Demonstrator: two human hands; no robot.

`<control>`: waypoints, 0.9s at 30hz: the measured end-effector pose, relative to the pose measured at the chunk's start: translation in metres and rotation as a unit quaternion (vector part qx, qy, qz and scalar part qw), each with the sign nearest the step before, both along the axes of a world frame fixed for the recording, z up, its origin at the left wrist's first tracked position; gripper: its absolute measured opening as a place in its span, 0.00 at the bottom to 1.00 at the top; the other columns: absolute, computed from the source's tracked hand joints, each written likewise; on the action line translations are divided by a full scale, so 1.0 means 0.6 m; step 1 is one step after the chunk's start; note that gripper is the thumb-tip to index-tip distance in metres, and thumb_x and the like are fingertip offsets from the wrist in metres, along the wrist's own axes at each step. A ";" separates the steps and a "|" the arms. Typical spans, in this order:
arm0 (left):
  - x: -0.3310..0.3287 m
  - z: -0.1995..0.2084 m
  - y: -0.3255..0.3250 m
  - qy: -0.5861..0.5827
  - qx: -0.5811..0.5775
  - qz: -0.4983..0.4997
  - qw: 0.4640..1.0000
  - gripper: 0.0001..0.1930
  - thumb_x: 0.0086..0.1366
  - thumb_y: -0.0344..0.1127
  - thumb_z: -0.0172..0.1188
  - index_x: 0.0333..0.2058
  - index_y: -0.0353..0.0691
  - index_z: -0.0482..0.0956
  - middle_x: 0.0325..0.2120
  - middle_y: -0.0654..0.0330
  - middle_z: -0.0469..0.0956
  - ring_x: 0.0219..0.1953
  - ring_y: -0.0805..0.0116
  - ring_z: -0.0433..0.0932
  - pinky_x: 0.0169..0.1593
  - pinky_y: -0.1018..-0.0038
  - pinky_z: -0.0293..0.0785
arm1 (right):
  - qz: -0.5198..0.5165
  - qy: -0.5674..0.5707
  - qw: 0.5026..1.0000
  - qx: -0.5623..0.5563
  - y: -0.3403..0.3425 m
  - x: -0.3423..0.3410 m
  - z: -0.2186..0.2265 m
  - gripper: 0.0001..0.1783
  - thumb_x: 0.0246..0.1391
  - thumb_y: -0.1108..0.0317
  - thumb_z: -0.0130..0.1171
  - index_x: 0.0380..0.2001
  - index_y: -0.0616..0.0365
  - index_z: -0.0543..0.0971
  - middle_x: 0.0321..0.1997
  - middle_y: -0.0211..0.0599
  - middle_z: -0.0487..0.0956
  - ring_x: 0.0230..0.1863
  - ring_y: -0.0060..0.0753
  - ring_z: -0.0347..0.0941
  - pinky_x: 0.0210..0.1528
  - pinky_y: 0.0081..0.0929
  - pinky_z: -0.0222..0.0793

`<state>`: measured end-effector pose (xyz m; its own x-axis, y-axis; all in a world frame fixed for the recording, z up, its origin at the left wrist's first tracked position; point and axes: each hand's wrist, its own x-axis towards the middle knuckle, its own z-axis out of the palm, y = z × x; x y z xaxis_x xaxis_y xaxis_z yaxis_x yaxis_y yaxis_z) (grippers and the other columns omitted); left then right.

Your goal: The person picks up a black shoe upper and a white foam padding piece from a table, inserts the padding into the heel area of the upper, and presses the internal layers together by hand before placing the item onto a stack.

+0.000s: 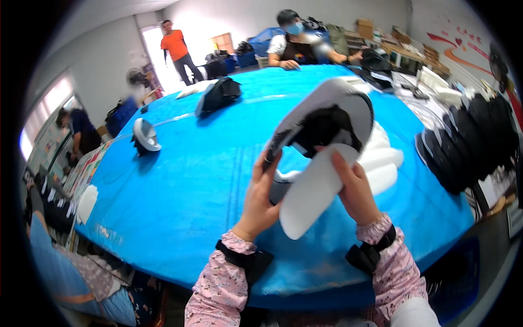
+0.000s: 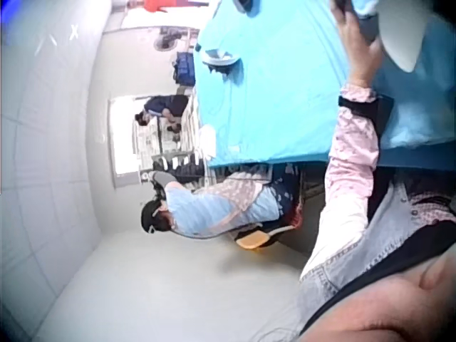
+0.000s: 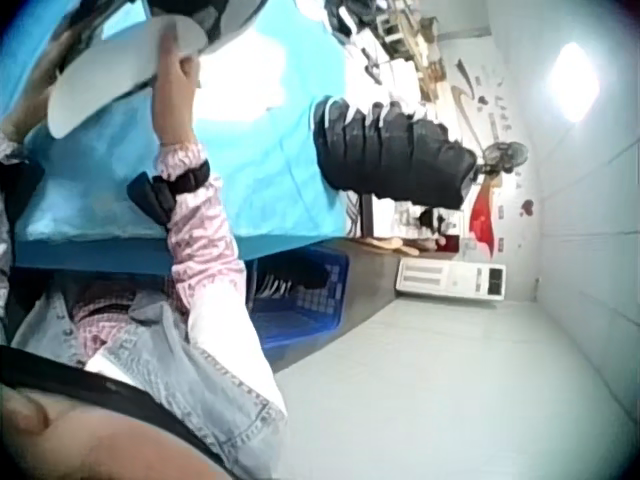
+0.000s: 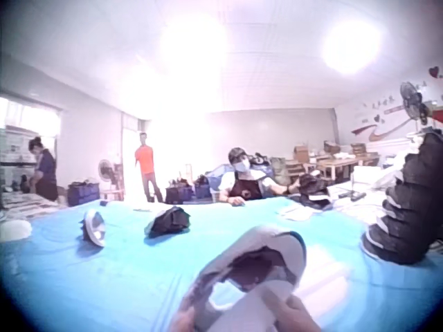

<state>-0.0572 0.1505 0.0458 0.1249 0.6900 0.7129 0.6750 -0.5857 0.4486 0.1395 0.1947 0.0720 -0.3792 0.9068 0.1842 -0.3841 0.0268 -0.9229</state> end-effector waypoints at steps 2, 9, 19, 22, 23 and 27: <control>0.013 0.003 0.008 -0.039 -0.021 -0.029 0.999 0.40 0.47 0.39 0.65 0.59 0.38 0.58 0.60 0.47 0.52 0.62 0.50 0.54 0.60 0.64 0.56 | 0.016 0.025 0.999 -0.038 0.013 0.001 -0.011 0.22 0.59 0.55 0.48 0.49 0.60 0.70 0.42 0.33 0.75 0.43 0.25 0.72 0.46 0.23 0.68; 0.024 0.009 0.004 -0.029 -0.032 -0.061 0.997 0.42 0.46 0.38 0.67 0.60 0.40 0.58 0.60 0.50 0.52 0.62 0.53 0.54 0.61 0.65 0.55 | 0.031 0.030 0.996 -0.082 0.015 0.003 -0.021 0.21 0.59 0.55 0.48 0.47 0.59 0.71 0.36 0.31 0.75 0.33 0.20 0.72 0.31 0.19 0.68; 0.019 0.004 0.005 -0.154 -0.131 -0.215 0.955 0.38 0.46 0.46 0.68 0.54 0.33 0.66 0.59 0.52 0.53 0.61 0.55 0.55 0.60 0.64 0.56 | -0.116 -0.238 0.904 0.334 -0.017 -0.017 -0.013 0.15 0.59 0.63 0.46 0.46 0.56 0.73 0.31 0.48 0.78 0.29 0.49 0.75 0.29 0.33 0.69; 0.011 -0.013 0.006 -0.256 -0.153 -0.243 0.923 0.40 0.42 0.52 0.69 0.50 0.32 0.68 0.58 0.50 0.54 0.61 0.54 0.55 0.59 0.65 0.57 | -0.071 -0.274 0.865 0.414 -0.022 -0.024 -0.007 0.20 0.59 0.60 0.45 0.54 0.52 0.68 0.41 0.46 0.76 0.36 0.49 0.74 0.36 0.36 0.69; 0.008 -0.013 0.005 -0.256 -0.151 -0.241 0.924 0.40 0.42 0.52 0.69 0.50 0.32 0.68 0.58 0.50 0.54 0.61 0.54 0.55 0.59 0.65 0.57 | -0.069 -0.273 0.865 0.416 -0.025 -0.023 -0.004 0.20 0.59 0.60 0.45 0.54 0.52 0.68 0.41 0.46 0.76 0.36 0.49 0.74 0.36 0.36 0.69; 0.031 0.015 -0.009 -0.235 -0.138 -0.215 0.938 0.32 0.45 0.50 0.69 0.42 0.32 0.71 0.58 0.52 0.56 0.61 0.53 0.56 0.56 0.66 0.59 | -0.008 -0.227 0.868 0.441 -0.026 -0.007 0.004 0.31 0.58 0.47 0.43 0.58 0.54 0.62 0.47 0.46 0.73 0.39 0.49 0.71 0.41 0.36 0.66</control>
<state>-0.0386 0.1452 0.0546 0.1504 0.8142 0.5608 0.0936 -0.5764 0.8118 0.1350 0.1789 0.0742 -0.5826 0.4951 0.6446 0.0218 0.8023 -0.5966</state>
